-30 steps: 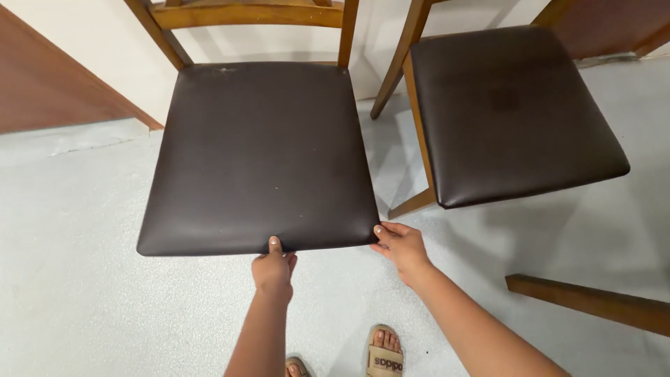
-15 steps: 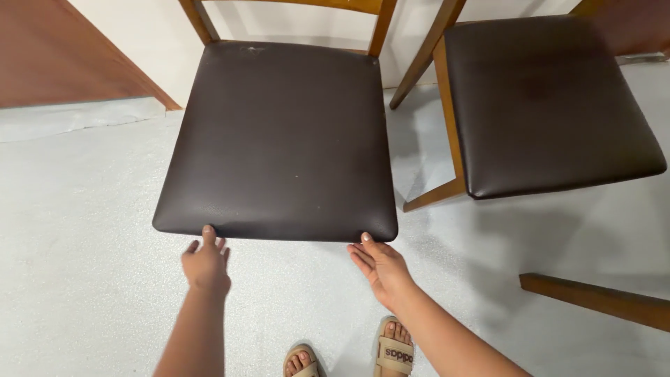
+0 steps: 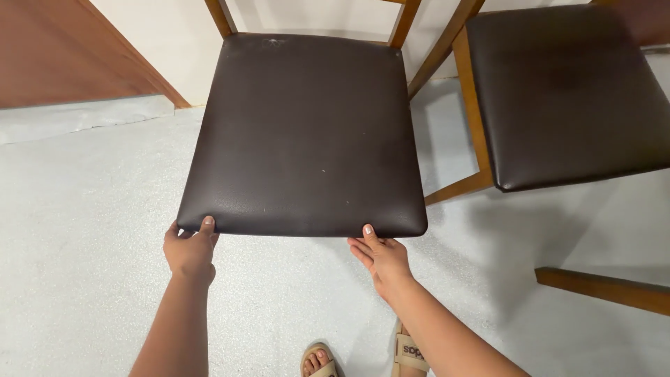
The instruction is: The recorder moves around a dining table, picking up chairs and tucking them neatly under the table.
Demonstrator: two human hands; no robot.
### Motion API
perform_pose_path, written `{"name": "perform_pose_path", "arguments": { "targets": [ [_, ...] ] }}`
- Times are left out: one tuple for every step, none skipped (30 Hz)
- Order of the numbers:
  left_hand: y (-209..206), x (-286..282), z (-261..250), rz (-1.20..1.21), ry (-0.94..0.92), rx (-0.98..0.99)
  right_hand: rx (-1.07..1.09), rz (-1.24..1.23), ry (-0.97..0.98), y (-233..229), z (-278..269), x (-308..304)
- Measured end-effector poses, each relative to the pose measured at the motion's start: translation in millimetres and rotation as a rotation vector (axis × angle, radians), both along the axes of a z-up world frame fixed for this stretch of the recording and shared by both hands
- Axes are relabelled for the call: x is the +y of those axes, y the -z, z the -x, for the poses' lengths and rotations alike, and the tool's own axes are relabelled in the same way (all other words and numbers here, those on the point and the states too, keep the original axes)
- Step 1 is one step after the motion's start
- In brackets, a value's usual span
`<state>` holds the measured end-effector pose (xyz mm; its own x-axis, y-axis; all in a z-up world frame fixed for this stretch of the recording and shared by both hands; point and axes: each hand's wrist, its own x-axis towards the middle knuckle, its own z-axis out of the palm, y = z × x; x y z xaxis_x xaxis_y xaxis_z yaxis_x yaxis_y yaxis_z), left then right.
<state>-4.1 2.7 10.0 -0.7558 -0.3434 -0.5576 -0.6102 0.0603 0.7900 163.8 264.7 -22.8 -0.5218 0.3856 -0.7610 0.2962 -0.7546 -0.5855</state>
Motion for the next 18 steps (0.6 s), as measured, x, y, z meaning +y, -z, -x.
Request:
{"name": "perform_pose_path", "arguments": {
  "targets": [
    [0.6, 0.0, -0.2, -0.001, 0.005, -0.003, -0.003, -0.001, 0.005, 2.3, 0.8, -5.2],
    [1.2, -0.2, -0.6, -0.018, 0.001, -0.021, 0.004, 0.033, 0.042, 4.6, 1.5, -10.4],
    [1.8, 0.3, -0.1, -0.039, -0.003, -0.037, 0.013, 0.063, 0.079, 6.3, 3.0, -14.9],
    [9.6, -1.5, -0.7, -0.043, 0.004, -0.038, 0.012, 0.058, 0.086, 6.7, 5.0, -27.0],
    [15.8, -4.8, 2.0, -0.068, -0.005, -0.002, 0.024, 0.109, 0.097, 7.4, 11.9, -39.8],
    [21.7, -8.3, 4.9, -0.093, -0.014, 0.035, 0.036, 0.160, 0.108, 7.8, 18.9, -52.8],
    [22.7, -6.7, 3.5, -0.094, -0.012, 0.042, 0.043, 0.159, 0.109, 7.9, 24.8, -66.2],
    [23.9, -5.5, 2.1, -0.074, -0.015, 0.027, 0.057, 0.199, 0.090, 8.1, 30.8, -80.1],
    [25.5, -6.5, 0.0, -0.053, -0.020, 0.012, 0.070, 0.241, 0.069, 8.9, 36.4, -95.8],
    [28.0, -6.9, -0.8, -0.053, -0.021, 0.018, 0.076, 0.242, 0.068, 3.4, 42.7, -106.1],
    [31.2, -6.0, -2.7, -0.060, -0.002, 0.016, 0.087, 0.262, 0.048, -2.2, 47.4, -115.3],
    [34.5, -5.4, -4.5, -0.067, 0.016, 0.013, 0.099, 0.283, 0.027, -7.8, 52.2, -124.7],
    [35.1, -4.8, -7.8, -0.066, 0.012, 0.011, 0.097, 0.284, 0.024, -7.8, 55.0, -128.2],
    [35.7, -4.6, -11.2, -0.083, 0.008, 0.015, 0.089, 0.258, 0.018, -8.0, 57.7, -132.1],
    [35.9, -5.1, -15.3, -0.098, 0.001, 0.019, 0.081, 0.234, 0.008, -8.3, 60.2, -136.3],
    [35.1, -4.5, -18.5, -0.097, -0.006, 0.018, 0.078, 0.235, 0.001, -2.1, 58.3, -135.0],
    [33.4, -3.6, -18.9, -0.095, 0.013, 0.030, 0.064, 0.177, -0.028, 3.7, 59.4, -133.2],
    [31.4, -2.3, -19.6, -0.092, 0.031, 0.041, 0.051, 0.118, -0.056, 9.3, 60.3, -131.0]
  ]
}}
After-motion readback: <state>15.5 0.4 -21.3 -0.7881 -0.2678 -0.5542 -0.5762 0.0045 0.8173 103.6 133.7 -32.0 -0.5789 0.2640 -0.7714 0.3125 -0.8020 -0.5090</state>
